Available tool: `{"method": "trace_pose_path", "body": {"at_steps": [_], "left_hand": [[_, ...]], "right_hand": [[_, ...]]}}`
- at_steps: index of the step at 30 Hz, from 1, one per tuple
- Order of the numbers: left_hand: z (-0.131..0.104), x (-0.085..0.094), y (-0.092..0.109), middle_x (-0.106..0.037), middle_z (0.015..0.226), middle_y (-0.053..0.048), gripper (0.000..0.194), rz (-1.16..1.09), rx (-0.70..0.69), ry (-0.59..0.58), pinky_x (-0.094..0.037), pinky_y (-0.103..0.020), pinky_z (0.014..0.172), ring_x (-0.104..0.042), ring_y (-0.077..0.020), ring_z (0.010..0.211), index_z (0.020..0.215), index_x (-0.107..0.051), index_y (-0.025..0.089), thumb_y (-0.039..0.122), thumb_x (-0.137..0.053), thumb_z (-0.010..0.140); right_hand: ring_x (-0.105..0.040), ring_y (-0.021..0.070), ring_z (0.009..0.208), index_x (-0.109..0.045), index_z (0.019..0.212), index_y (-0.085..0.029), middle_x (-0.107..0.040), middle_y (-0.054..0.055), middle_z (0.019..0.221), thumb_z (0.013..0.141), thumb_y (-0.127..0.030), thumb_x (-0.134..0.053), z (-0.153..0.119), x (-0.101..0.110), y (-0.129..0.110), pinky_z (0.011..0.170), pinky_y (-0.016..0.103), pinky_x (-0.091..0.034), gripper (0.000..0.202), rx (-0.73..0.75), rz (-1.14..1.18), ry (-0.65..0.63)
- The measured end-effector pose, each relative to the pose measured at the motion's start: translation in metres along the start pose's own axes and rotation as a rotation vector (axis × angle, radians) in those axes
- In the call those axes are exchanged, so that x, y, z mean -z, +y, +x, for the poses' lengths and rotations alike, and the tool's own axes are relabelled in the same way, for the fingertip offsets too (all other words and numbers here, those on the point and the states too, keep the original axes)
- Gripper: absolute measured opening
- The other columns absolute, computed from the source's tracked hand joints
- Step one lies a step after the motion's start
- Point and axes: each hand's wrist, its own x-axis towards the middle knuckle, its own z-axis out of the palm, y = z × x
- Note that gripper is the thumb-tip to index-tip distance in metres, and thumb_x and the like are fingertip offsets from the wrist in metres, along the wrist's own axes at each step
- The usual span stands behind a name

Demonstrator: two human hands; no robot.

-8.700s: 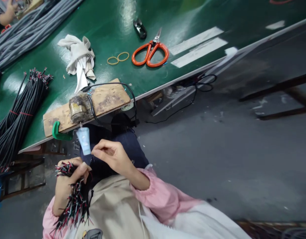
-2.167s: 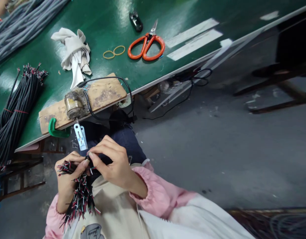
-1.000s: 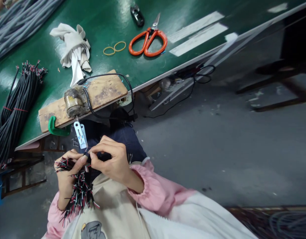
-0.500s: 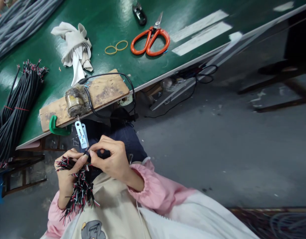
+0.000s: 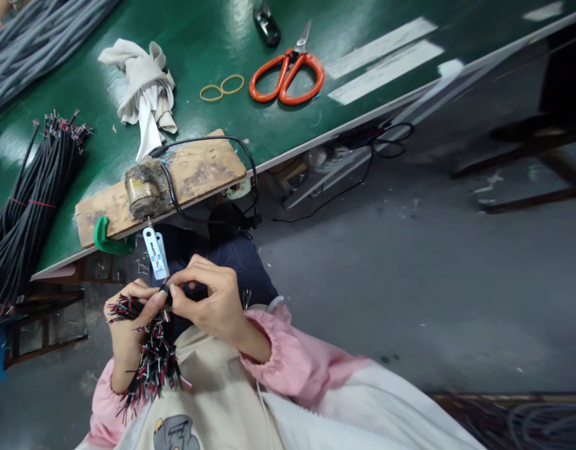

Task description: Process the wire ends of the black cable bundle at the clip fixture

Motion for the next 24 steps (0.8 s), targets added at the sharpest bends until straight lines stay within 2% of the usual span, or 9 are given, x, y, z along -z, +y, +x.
{"method": "trace_pose_path", "body": {"at_steps": [3,7,9,11,15,17,21,24], "left_hand": [[0.0,0.0,0.001,-0.059,0.048,0.004,0.009,-0.002,0.004,0.035,-0.039,-0.017,0.046,-0.051,-0.0068,0.045,0.055,-0.075,0.02,0.014,-0.079,0.058],[0.0,0.0,0.001,-0.059,0.048,0.004,0.008,-0.012,0.025,0.026,-0.039,-0.018,0.046,-0.051,-0.0068,0.044,0.054,-0.074,0.02,0.014,-0.08,0.057],[0.0,0.0,0.0,-0.059,0.049,0.004,0.008,-0.018,0.03,0.012,-0.039,-0.018,0.046,-0.051,-0.0071,0.044,0.055,-0.074,0.019,0.015,-0.081,0.057],[-0.001,0.0,-0.001,-0.059,0.05,0.003,0.007,-0.018,0.032,0.0,-0.04,-0.019,0.046,-0.051,-0.0078,0.044,0.056,-0.074,0.019,0.017,-0.081,0.058],[-0.002,-0.002,-0.001,-0.06,0.05,0.003,0.006,0.016,0.023,0.002,-0.041,-0.02,0.047,-0.052,-0.0086,0.046,0.058,-0.075,0.018,0.017,-0.08,0.061],[-0.003,-0.003,-0.001,-0.062,0.051,0.002,0.006,0.035,0.014,0.016,-0.042,-0.02,0.048,-0.053,-0.0091,0.047,0.058,-0.075,0.018,0.018,-0.079,0.062],[-0.004,-0.003,-0.001,-0.063,0.052,0.002,0.007,0.053,-0.007,0.034,-0.042,-0.02,0.047,-0.053,-0.0088,0.046,0.058,-0.074,0.019,0.019,-0.077,0.065],[-0.004,-0.002,-0.002,-0.063,0.051,0.003,0.007,0.022,-0.001,0.04,-0.041,-0.019,0.045,-0.052,-0.0077,0.043,0.06,-0.074,0.019,0.018,-0.076,0.066]], "right_hand": [[-0.051,0.0115,0.053,-0.07,0.064,-0.018,-0.063,0.0,0.056,0.072,-0.008,-0.063,0.0,0.002,-0.001,0.051,0.026,-0.042,0.015,-0.056,0.05,0.0],[-0.054,0.0122,0.058,-0.073,0.069,-0.018,-0.065,0.001,0.063,0.073,-0.019,-0.072,0.002,0.004,-0.001,0.054,0.026,-0.044,0.004,-0.325,0.236,-0.081],[-0.056,0.0128,0.06,-0.072,0.07,-0.018,-0.066,0.001,0.065,0.076,-0.023,-0.073,0.002,0.003,-0.002,0.056,0.027,-0.046,0.007,-0.384,0.276,-0.121],[-0.056,0.0131,0.059,-0.07,0.068,-0.018,-0.065,0.001,0.063,0.079,-0.022,-0.071,0.001,0.0,-0.002,0.057,0.027,-0.045,0.012,-0.309,0.208,-0.093],[-0.057,0.0155,0.062,-0.067,0.071,-0.019,-0.066,0.002,0.064,0.082,-0.012,-0.065,-0.004,-0.008,0.001,0.059,0.03,-0.046,0.014,0.029,-0.041,0.068],[-0.059,0.0168,0.064,-0.067,0.075,-0.02,-0.068,0.003,0.066,0.083,-0.009,-0.063,-0.006,-0.011,0.004,0.06,0.032,-0.048,0.014,0.138,-0.102,0.114],[-0.057,0.0157,0.057,-0.067,0.072,-0.021,-0.067,0.001,0.062,0.082,-0.009,-0.063,-0.006,-0.011,0.01,0.056,0.031,-0.047,0.016,0.185,-0.08,0.11],[-0.053,0.0137,0.053,-0.065,0.065,-0.02,-0.063,0.0,0.057,0.079,-0.009,-0.064,-0.005,-0.006,0.012,0.053,0.029,-0.044,0.018,0.083,0.0,0.065]]}}
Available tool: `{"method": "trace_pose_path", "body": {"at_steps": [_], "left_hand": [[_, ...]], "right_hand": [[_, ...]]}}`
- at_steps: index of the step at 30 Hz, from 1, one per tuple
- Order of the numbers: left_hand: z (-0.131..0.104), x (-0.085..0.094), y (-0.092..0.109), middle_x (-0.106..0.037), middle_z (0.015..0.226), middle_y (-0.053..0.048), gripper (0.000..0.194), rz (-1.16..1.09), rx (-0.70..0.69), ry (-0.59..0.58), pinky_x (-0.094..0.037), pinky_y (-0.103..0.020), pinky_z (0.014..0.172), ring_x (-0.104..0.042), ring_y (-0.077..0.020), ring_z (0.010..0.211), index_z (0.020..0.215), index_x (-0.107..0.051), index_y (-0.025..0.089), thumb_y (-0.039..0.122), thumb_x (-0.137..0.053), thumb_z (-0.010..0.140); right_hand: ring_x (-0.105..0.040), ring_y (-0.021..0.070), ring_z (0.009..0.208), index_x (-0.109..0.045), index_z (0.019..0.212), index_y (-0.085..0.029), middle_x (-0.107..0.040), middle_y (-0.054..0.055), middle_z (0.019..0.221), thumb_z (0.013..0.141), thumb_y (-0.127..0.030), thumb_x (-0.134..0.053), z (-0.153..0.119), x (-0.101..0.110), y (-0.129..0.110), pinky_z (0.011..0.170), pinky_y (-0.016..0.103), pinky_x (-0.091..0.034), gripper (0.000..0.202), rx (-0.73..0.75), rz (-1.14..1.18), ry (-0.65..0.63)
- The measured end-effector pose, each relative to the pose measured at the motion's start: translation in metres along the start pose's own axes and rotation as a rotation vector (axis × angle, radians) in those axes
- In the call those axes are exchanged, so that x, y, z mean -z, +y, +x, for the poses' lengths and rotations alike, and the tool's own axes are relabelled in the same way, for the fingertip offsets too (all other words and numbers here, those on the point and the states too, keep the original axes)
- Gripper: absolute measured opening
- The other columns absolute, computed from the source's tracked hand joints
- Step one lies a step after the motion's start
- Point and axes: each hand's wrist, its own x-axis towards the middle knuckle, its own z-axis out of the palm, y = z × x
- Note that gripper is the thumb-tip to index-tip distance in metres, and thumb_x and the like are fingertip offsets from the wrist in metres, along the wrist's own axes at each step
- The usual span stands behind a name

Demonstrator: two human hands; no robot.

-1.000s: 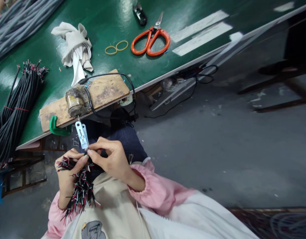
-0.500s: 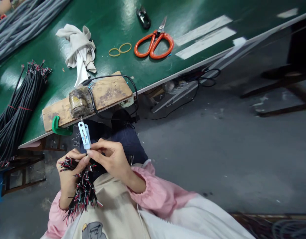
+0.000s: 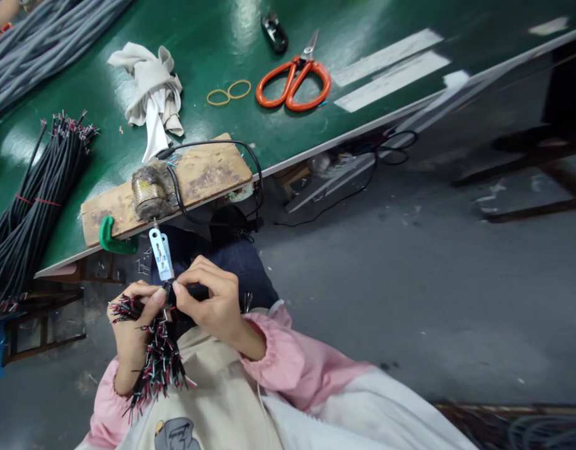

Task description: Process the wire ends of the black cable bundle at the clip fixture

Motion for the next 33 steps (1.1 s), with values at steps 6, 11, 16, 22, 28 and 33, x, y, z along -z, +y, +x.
{"method": "trace_pose_path", "body": {"at_steps": [6,11,16,22,28,33], "left_hand": [[0.002,0.002,0.0,-0.068,0.055,0.001,0.005,-0.002,0.004,-0.035,-0.046,-0.02,0.05,-0.058,-0.0099,0.049,0.062,-0.077,0.019,0.018,-0.078,0.067],[0.006,0.008,0.012,-0.07,0.055,-0.003,0.015,0.017,0.067,-0.242,-0.048,-0.023,0.05,-0.061,-0.0134,0.05,0.057,-0.077,0.019,0.027,-0.08,0.069],[0.006,0.01,0.022,-0.071,0.056,-0.002,0.007,-0.027,0.026,-0.264,-0.048,-0.021,0.049,-0.061,-0.0123,0.049,0.059,-0.079,0.024,0.02,-0.084,0.063],[0.005,0.008,0.03,-0.071,0.054,-0.002,0.011,-0.032,-0.105,-0.188,-0.049,-0.02,0.046,-0.062,-0.0128,0.046,0.06,-0.079,0.024,0.014,-0.084,0.06],[0.013,0.001,0.032,-0.072,0.057,-0.001,0.014,0.0,-0.165,-0.146,-0.05,-0.02,0.05,-0.064,-0.0121,0.05,0.062,-0.08,0.025,0.011,-0.083,0.06],[0.017,-0.004,0.033,-0.07,0.052,-0.002,0.009,0.024,-0.127,-0.14,-0.049,-0.022,0.046,-0.061,-0.013,0.046,0.058,-0.079,0.022,0.014,-0.083,0.058]], "right_hand": [[-0.057,0.0149,0.06,-0.07,0.072,-0.02,-0.066,0.002,0.065,0.082,-0.019,-0.07,0.004,0.006,-0.006,0.059,0.03,-0.046,0.009,-0.238,0.142,-0.129],[-0.053,0.0153,0.064,-0.063,0.066,-0.019,-0.059,0.002,0.065,0.085,-0.044,-0.071,0.011,0.011,-0.009,0.062,0.03,-0.045,0.032,-0.307,0.255,-0.297],[-0.047,0.01,0.058,-0.064,0.068,-0.017,-0.054,-0.002,0.063,0.072,-0.059,-0.078,0.029,0.011,-0.001,0.055,0.024,-0.041,0.044,-0.651,0.482,-0.319],[-0.043,0.0081,0.05,-0.061,0.055,-0.016,-0.053,-0.001,0.056,0.063,-0.071,-0.076,0.061,-0.004,-0.006,0.044,0.022,-0.033,0.058,-0.677,0.488,-0.319],[-0.047,0.008,0.052,-0.063,0.056,-0.015,-0.055,0.0,0.058,0.061,-0.062,-0.082,0.06,-0.013,-0.01,0.046,0.02,-0.039,0.052,-0.821,0.715,-0.292],[-0.048,0.0093,0.052,-0.065,0.06,-0.014,-0.057,0.0,0.057,0.061,-0.062,-0.083,0.054,-0.013,-0.007,0.047,0.021,-0.04,0.051,-0.899,0.831,-0.304]]}}
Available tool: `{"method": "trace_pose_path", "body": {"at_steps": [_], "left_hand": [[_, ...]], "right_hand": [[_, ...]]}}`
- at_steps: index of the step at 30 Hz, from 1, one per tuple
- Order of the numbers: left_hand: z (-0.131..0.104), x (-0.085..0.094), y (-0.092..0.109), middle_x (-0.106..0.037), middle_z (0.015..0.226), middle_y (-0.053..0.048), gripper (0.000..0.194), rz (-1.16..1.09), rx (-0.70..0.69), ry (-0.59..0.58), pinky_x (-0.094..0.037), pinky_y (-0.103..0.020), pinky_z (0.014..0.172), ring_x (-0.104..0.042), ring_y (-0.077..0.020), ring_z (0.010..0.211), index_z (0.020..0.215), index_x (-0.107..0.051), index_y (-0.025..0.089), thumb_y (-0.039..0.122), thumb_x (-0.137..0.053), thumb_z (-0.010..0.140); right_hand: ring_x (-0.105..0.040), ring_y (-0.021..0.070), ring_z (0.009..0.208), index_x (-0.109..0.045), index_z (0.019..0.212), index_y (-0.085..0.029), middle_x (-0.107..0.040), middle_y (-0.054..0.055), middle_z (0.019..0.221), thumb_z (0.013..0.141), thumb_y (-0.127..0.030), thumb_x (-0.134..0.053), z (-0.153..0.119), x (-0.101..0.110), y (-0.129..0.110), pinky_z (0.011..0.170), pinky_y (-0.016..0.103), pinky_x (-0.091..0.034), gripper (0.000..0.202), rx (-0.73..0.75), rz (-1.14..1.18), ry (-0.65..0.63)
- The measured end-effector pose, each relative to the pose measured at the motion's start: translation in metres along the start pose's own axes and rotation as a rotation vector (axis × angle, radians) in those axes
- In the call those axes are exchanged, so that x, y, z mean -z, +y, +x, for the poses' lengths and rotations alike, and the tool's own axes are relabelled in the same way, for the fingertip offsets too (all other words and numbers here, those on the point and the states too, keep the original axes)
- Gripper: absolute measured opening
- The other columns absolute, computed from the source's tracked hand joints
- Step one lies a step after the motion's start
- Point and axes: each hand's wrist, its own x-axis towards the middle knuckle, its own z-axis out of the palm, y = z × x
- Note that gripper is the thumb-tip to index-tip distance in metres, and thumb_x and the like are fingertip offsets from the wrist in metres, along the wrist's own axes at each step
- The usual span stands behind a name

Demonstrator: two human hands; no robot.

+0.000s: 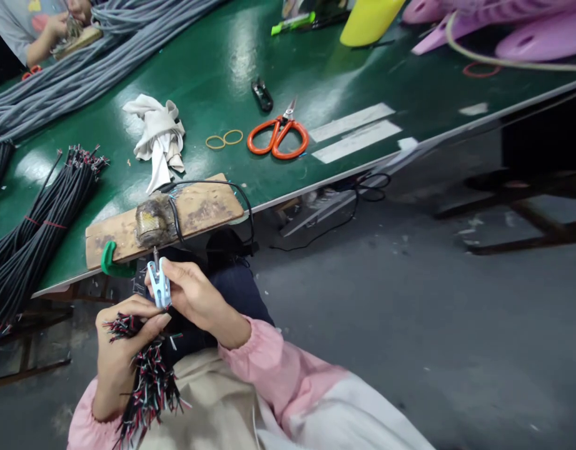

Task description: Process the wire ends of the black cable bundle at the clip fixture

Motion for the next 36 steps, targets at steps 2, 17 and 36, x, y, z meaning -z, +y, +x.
{"method": "trace_pose_path", "body": {"at_steps": [2,17,36], "left_hand": [[0.0,-0.001,0.0,-0.069,0.051,-0.002,0.009,-0.005,0.003,0.0,-0.049,-0.021,0.045,-0.06,-0.0128,0.045,0.057,-0.078,0.022,0.013,-0.082,0.059],[-0.01,0.008,-0.014,-0.06,0.04,-0.002,0.025,-0.077,0.313,-0.246,-0.036,-0.021,0.037,-0.047,-0.0097,0.034,0.051,-0.072,0.017,0.032,-0.079,0.07],[-0.023,0.005,-0.026,-0.058,0.052,0.003,0.022,-0.098,0.133,-0.118,-0.036,-0.021,0.049,-0.049,-0.0087,0.048,0.056,-0.069,0.017,0.027,-0.08,0.073]], "right_hand": [[-0.047,0.0094,0.051,-0.065,0.061,-0.014,-0.058,0.001,0.057,0.06,-0.063,-0.083,0.001,0.004,0.004,0.048,0.022,-0.041,0.051,-0.026,0.027,0.023],[-0.053,0.0116,0.059,-0.072,0.07,-0.02,-0.064,0.0,0.064,0.076,-0.038,-0.079,-0.035,0.039,0.018,0.057,0.026,-0.041,0.021,0.313,-0.485,0.192],[-0.052,0.0131,0.062,-0.066,0.075,-0.018,-0.065,0.0,0.066,0.085,-0.008,-0.063,-0.057,0.016,0.011,0.06,0.028,-0.042,0.015,0.784,-0.93,0.169]]}}
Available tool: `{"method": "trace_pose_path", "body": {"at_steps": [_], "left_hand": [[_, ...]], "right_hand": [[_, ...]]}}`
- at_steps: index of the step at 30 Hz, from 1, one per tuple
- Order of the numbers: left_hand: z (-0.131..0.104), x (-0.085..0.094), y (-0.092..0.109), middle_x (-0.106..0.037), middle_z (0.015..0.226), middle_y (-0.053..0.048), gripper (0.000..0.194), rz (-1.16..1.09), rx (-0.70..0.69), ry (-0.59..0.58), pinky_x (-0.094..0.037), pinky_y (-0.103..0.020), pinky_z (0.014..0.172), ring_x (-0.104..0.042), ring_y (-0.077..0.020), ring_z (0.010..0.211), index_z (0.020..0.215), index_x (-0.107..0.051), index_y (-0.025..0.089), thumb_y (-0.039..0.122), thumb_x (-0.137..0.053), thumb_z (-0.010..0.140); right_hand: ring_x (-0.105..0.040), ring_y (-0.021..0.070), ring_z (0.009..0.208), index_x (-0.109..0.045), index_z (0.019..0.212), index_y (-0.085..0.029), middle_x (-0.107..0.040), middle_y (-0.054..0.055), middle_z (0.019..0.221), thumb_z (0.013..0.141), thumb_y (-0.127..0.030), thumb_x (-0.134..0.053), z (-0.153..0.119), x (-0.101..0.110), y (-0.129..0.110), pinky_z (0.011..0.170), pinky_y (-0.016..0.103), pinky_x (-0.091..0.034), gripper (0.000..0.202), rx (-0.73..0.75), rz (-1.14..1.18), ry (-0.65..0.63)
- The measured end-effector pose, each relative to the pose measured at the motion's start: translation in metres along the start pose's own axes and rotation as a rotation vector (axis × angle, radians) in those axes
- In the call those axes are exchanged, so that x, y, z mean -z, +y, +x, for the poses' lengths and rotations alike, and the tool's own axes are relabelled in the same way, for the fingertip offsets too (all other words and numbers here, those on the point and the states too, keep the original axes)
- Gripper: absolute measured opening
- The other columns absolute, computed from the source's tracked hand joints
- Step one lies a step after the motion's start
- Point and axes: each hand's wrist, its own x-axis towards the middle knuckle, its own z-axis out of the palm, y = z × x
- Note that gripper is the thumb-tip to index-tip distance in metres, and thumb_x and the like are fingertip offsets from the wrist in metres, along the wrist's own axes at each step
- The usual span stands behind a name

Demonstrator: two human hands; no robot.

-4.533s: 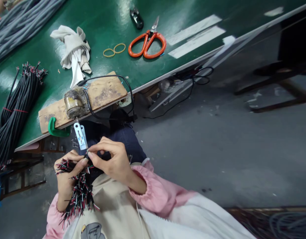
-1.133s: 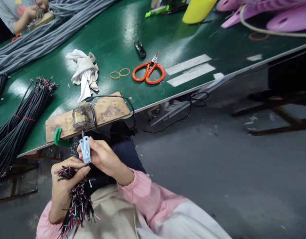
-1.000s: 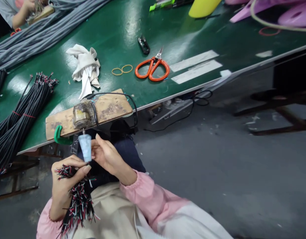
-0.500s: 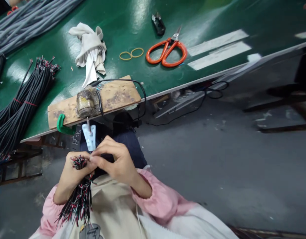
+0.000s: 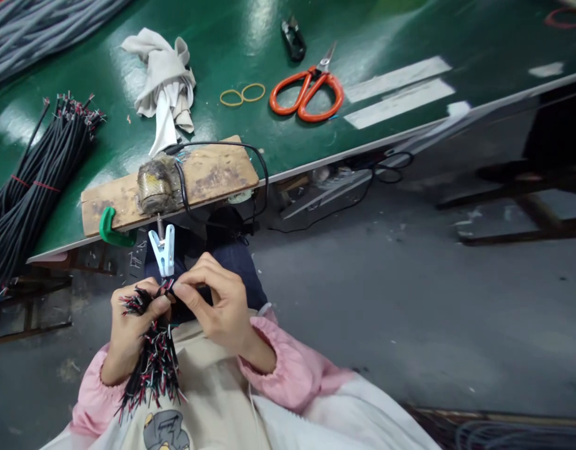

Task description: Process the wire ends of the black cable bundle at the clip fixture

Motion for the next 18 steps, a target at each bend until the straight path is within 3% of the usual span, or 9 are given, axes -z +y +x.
{"method": "trace_pose_path", "body": {"at_steps": [3,8,14,18], "left_hand": [[-0.002,0.002,-0.004,-0.06,0.055,0.002,0.026,-0.016,-0.01,-0.043,-0.038,-0.021,0.051,-0.051,-0.0091,0.05,0.059,-0.07,0.017,0.03,-0.076,0.08],[-0.001,0.004,-0.006,-0.063,0.057,0.001,0.03,-0.032,-0.015,-0.083,-0.041,-0.022,0.053,-0.053,-0.0098,0.052,0.06,-0.069,0.017,0.037,-0.074,0.082],[-0.002,0.001,-0.009,-0.064,0.057,0.001,0.029,-0.054,-0.017,-0.041,-0.04,-0.022,0.051,-0.053,-0.0096,0.051,0.061,-0.07,0.017,0.037,-0.077,0.08],[-0.001,0.002,-0.011,-0.063,0.056,0.001,0.03,-0.063,-0.049,-0.009,-0.041,-0.021,0.051,-0.053,-0.0095,0.05,0.059,-0.069,0.017,0.038,-0.078,0.078]], "right_hand": [[-0.054,0.0136,0.065,-0.07,0.081,-0.019,-0.068,0.001,0.071,0.087,-0.008,-0.062,0.0,0.003,0.002,0.061,0.028,-0.043,0.015,-0.046,0.014,-0.004],[-0.061,0.0158,0.076,-0.074,0.094,-0.022,-0.072,0.005,0.084,0.092,-0.022,-0.064,0.0,0.002,0.01,0.065,0.029,-0.046,0.01,-0.115,0.226,-0.164],[-0.061,0.015,0.077,-0.072,0.084,-0.021,-0.066,0.004,0.078,0.093,-0.033,-0.065,-0.004,-0.003,0.011,0.07,0.029,-0.049,0.016,-0.219,0.37,-0.133],[-0.057,0.0142,0.074,-0.07,0.082,-0.019,-0.062,0.004,0.078,0.092,-0.036,-0.065,-0.003,-0.004,0.013,0.069,0.029,-0.047,0.02,-0.274,0.358,-0.183]]}}
